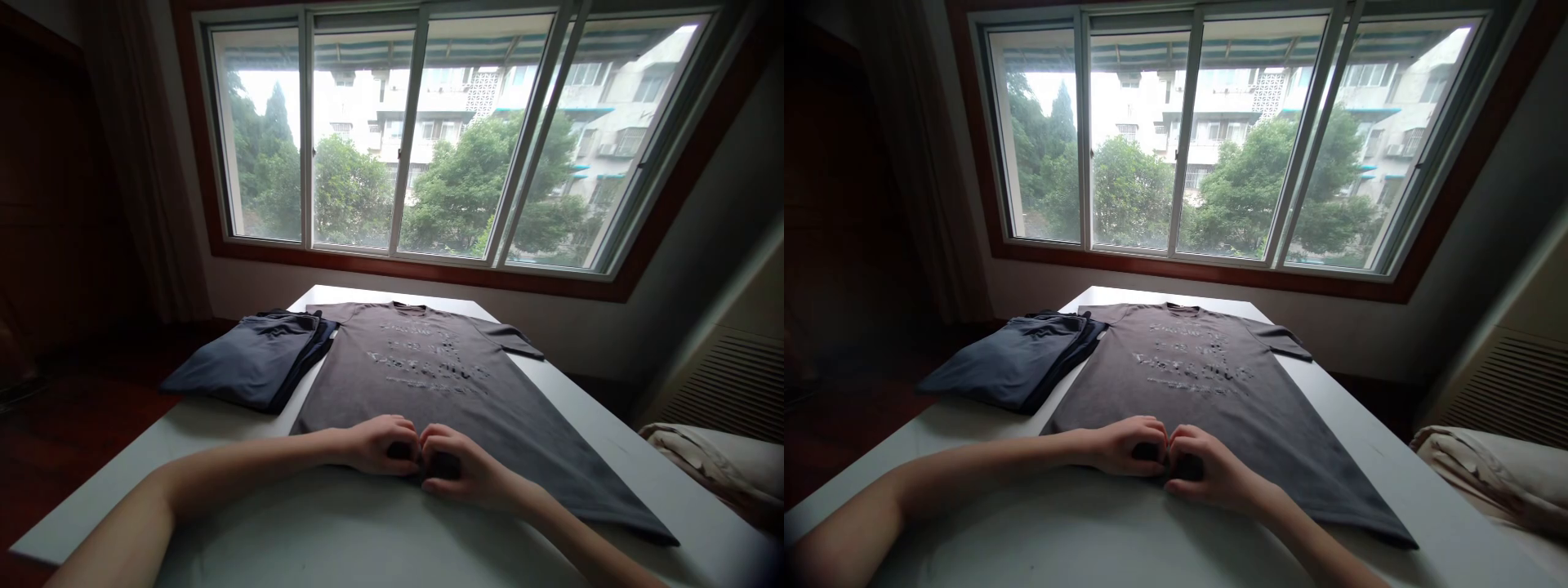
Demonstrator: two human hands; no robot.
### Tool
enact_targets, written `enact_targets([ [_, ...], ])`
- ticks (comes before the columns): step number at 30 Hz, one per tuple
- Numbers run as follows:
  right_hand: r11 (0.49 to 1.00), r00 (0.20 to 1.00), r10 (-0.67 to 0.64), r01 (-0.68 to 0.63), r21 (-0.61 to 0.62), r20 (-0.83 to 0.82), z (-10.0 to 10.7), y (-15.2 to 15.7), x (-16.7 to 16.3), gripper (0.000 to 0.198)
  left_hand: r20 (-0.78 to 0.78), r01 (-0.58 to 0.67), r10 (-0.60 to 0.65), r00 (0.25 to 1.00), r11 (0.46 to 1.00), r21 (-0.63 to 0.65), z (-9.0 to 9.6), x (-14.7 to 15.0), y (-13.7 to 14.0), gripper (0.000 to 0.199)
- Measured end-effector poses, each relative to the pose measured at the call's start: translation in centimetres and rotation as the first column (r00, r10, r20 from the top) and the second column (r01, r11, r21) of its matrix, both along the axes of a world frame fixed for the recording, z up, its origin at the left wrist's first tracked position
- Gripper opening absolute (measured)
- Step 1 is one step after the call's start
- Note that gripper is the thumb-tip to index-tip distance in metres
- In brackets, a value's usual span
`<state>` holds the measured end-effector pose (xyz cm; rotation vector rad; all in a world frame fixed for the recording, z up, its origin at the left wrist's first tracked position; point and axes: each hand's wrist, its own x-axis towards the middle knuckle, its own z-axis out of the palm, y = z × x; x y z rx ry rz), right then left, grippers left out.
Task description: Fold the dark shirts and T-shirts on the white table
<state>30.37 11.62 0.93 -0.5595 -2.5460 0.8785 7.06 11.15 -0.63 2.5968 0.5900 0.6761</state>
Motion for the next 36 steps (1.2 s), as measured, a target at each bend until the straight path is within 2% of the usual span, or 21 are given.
enact_targets([
  [4,0.998,1.0,0.007,-0.008,0.068,0.01,0.1,-0.3,-0.1,0.024,-0.023,0.008,-0.007,1.0,0.997,0.074,-0.1,0.1,-0.1,0.019],
  [8,0.984,0.999,0.005,-0.012,0.178,0.037,0.5,-0.6,-0.2,0.03,-0.193,-0.026,0.076,0.978,0.968,0.249,0.7,0.3,-1.0,0.038],
  [12,0.96,0.991,0.006,-0.044,0.277,0.136,1.1,-1.1,0.0,0.037,-0.416,-0.002,0.177,0.892,0.922,0.387,3.1,0.7,-3.2,0.031],
  [15,0.946,0.979,-0.028,-0.039,0.322,0.202,1.6,-1.7,0.0,0.03,-0.515,-0.001,0.28,0.81,0.88,0.475,4.4,0.9,-5.3,0.022],
  [20,0.926,0.969,-0.043,-0.053,0.373,0.243,1.4,-2.3,-0.5,0.023,-0.583,-0.043,0.4,0.707,0.847,0.53,4.3,1.3,-7.1,0.025],
  [23,0.92,0.967,-0.043,-0.06,0.388,0.252,1.1,-2.5,-0.7,0.02,-0.573,-0.061,0.434,0.695,0.83,0.555,3.8,1.4,-7.1,0.023],
  [28,0.913,0.963,-0.055,-0.057,0.404,0.263,0.8,-2.6,-0.8,0.018,-0.572,-0.053,0.423,0.703,0.833,0.551,3.3,1.6,-7.1,0.011],
  [32,0.918,0.968,-0.059,-0.043,0.393,0.246,0.8,-2.6,-0.7,0.018,-0.594,-0.037,0.383,0.708,0.86,0.509,4.3,1.3,-7.4,0.023],
  [34,0.928,0.975,-0.056,-0.029,0.371,0.216,0.9,-2.6,-0.7,0.019,-0.609,-0.043,0.314,0.728,0.908,0.417,5.6,0.6,-6.8,0.028],
  [36,0.939,0.982,-0.048,-0.018,0.343,0.185,1.0,-2.5,-0.6,0.017,-0.582,-0.065,0.182,0.793,0.974,0.216,7.1,-0.7,-5.2,0.028],
])
